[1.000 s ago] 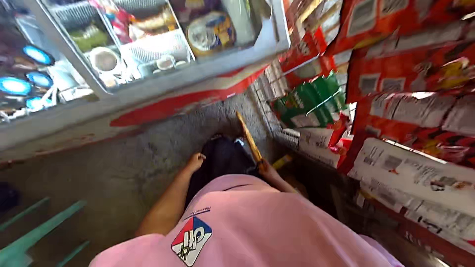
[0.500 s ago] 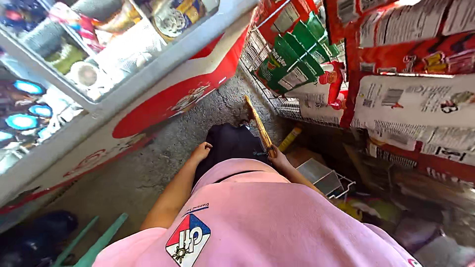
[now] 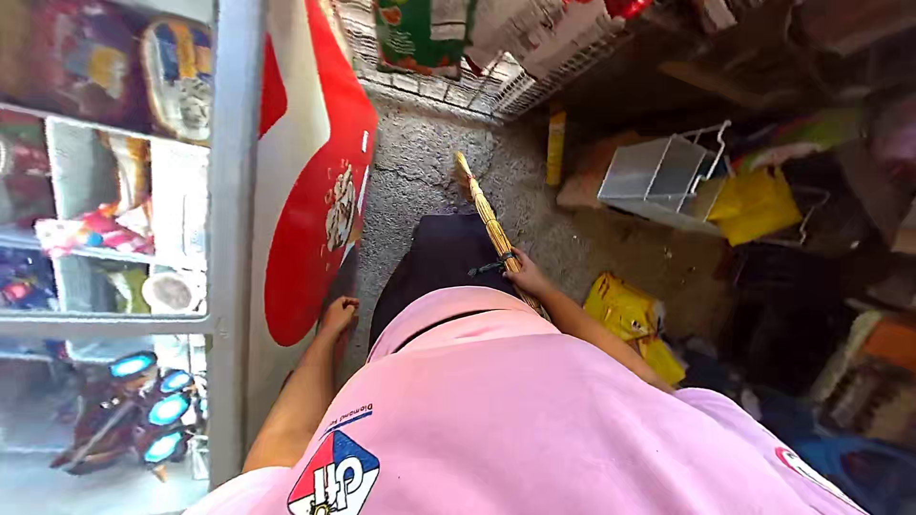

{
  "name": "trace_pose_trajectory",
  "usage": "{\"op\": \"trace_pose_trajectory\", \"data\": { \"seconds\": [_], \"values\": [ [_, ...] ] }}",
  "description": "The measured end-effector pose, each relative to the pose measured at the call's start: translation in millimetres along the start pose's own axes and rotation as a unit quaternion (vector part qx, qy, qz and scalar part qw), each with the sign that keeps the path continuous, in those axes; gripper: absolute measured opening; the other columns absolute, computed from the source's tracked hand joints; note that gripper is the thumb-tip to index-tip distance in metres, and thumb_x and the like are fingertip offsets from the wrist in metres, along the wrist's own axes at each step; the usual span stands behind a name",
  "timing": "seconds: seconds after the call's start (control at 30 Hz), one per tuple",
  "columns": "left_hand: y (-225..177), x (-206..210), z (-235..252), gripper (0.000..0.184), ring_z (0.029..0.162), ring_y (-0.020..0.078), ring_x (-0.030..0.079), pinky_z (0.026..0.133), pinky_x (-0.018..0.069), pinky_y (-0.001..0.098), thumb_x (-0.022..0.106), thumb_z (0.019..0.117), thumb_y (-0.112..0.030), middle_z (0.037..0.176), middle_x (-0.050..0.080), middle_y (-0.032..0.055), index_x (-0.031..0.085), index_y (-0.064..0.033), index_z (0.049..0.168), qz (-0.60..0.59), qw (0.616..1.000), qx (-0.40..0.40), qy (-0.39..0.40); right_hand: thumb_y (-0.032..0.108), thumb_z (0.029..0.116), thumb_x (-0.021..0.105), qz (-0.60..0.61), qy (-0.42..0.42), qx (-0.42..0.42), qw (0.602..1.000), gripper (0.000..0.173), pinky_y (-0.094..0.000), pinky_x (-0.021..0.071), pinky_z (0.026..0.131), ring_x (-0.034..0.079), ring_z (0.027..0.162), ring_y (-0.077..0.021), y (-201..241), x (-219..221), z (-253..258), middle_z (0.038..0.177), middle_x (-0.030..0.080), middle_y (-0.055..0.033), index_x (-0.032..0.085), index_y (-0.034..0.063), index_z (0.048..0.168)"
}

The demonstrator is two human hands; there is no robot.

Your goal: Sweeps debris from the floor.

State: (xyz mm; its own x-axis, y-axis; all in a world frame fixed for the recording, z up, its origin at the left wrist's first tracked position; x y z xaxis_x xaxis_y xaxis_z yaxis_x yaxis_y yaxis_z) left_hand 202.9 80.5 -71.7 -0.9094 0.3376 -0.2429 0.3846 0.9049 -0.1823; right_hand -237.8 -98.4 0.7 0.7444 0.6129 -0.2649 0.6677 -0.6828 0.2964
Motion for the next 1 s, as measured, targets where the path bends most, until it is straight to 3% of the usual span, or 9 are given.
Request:
{"op": "trace_pose_trajectory", "data": {
  "seconds": [0.17,0.3,0.4,0.5,0.57,0.63,0.77,0.87,1.0],
  "values": [
    [0.9,-2.6,-1.2,0.033,0.119,0.0408,0.061,0.103,0.0453,0.0542,0.044,0.1084,-0.012,0.129,0.061,0.0307,0.058,0.0037,0.135,0.17,0.983,-0.023,0.059,0.007,0.0955,0.069,0.179,-0.026,0.046,0.982,0.078,-0.0524,0.0545,0.092,0.066,0.107,-0.0381,-58.9,19.1,-39.4,0.139,0.055,-0.0289,0.026,0.0093,0.161],
    [-79.8,22.0,2.7,0.034,0.123,0.0402,0.059,0.106,0.0436,0.0542,0.044,0.1072,-0.009,0.132,0.06,0.0296,0.058,0.0046,0.135,0.21,0.972,0.073,0.069,0.011,0.0975,0.068,0.271,-0.056,0.092,0.957,0.073,-0.0473,0.0531,0.095,0.065,0.107,-0.0338,-108.2,33.6,-67.3,0.133,0.058,-0.0283,0.029,0.005,0.159],
    [-143.2,56.1,4.5,0.035,0.12,0.0357,0.061,0.104,0.0462,0.0515,0.04,0.107,-0.01,0.132,0.062,0.0257,0.058,0.0043,0.134,0.217,0.96,0.154,0.087,0.009,0.1008,0.063,0.378,-0.076,0.121,0.915,0.064,-0.0337,0.0549,0.073,0.063,0.079,-0.0188,-145.0,41.8,-87.2,0.114,0.062,-0.0193,0.032,0.0041,0.157],
    [-189.1,94.0,-2.9,0.035,0.114,0.0342,0.064,0.099,0.0499,0.0508,0.038,0.108,-0.012,0.131,0.062,0.0253,0.057,0.0038,0.134,0.208,0.955,0.188,0.102,0.007,0.1056,0.051,0.57,-0.086,0.129,0.807,0.041,-0.025,0.0507,0.056,0.058,0.062,-0.0108,-189.4,53.3,-107.6,0.101,0.063,-0.0112,0.042,0.0026,0.145],
    [-203.8,118.3,-12.0,0.034,0.113,0.0318,0.065,0.099,0.0509,0.0471,0.038,0.1083,-0.009,0.131,0.061,0.0252,0.056,0.0053,0.132,0.192,0.957,0.193,0.099,0.012,0.1082,0.039,0.747,-0.073,0.078,0.656,0.024,-0.0187,0.0511,0.051,0.059,0.057,-0.0072,-217.2,64.7,-123.5,0.092,0.065,-0.0092,0.05,0.0005,0.125],
    [-204.9,140.5,-14.6,0.034,0.115,0.0305,0.065,0.101,0.0509,0.0452,0.038,0.1084,-0.008,0.133,0.061,0.0246,0.056,0.0053,0.133,0.205,0.955,0.19,0.101,0.025,0.1091,0.029,0.818,-0.027,0.006,0.575,0.039,-0.0192,0.0559,0.056,0.065,0.063,-0.0092,-241.4,74.0,-142.3,0.091,0.068,-0.009,0.055,-0.001,0.123],
    [-185.2,182.6,-16.3,0.034,0.123,0.0356,0.061,0.107,0.0464,0.0509,0.042,0.1072,-0.01,0.134,0.06,0.0261,0.057,0.0044,0.134,0.331,0.917,0.189,0.121,0.009,0.1036,0.044,0.704,-0.031,0.153,0.693,0.013,-0.0241,0.0534,0.055,0.06,0.061,-0.0104,-303.9,95.7,-177.5,0.084,0.062,-0.0051,0.054,0.0045,0.111],
    [-166.6,202.6,-25.6,0.034,0.129,0.0424,0.056,0.11,0.0402,0.0583,0.046,0.1071,-0.012,0.135,0.06,0.0281,0.059,0.0034,0.134,0.426,0.881,0.172,0.116,0.01,0.1016,0.061,0.613,-0.068,0.216,0.757,0.029,-0.0259,0.0521,0.06,0.056,0.063,-0.0109,-339.5,92.5,-184.3,0.085,0.057,-0.0054,0.051,0.0006,0.128],
    [-164.9,230.4,-47.5,0.036,0.133,0.0455,0.052,0.113,0.0356,0.0588,0.045,0.1083,-0.011,0.137,0.056,0.0331,0.054,0.0087,0.138,0.486,0.845,0.16,0.154,0.008,0.1048,0.049,0.763,-0.048,0.164,0.623,0.009,-0.0172,0.0479,0.049,0.051,0.049,-0.004,-360.9,83.4,-186.0,0.064,0.051,0.002,0.053,0.0064,0.097]
  ]
}}
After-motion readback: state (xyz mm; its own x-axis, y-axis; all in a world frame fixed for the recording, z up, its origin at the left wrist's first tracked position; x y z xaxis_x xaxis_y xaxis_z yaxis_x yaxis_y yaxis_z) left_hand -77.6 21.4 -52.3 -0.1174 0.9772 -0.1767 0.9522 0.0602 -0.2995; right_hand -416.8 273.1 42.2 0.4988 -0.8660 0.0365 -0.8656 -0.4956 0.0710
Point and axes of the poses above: each hand's wrist, its own z-axis towards the middle knuckle, its own x-axis out of the palm, y = z × x, the point moved 9 cm from there along z, towards the middle knuckle
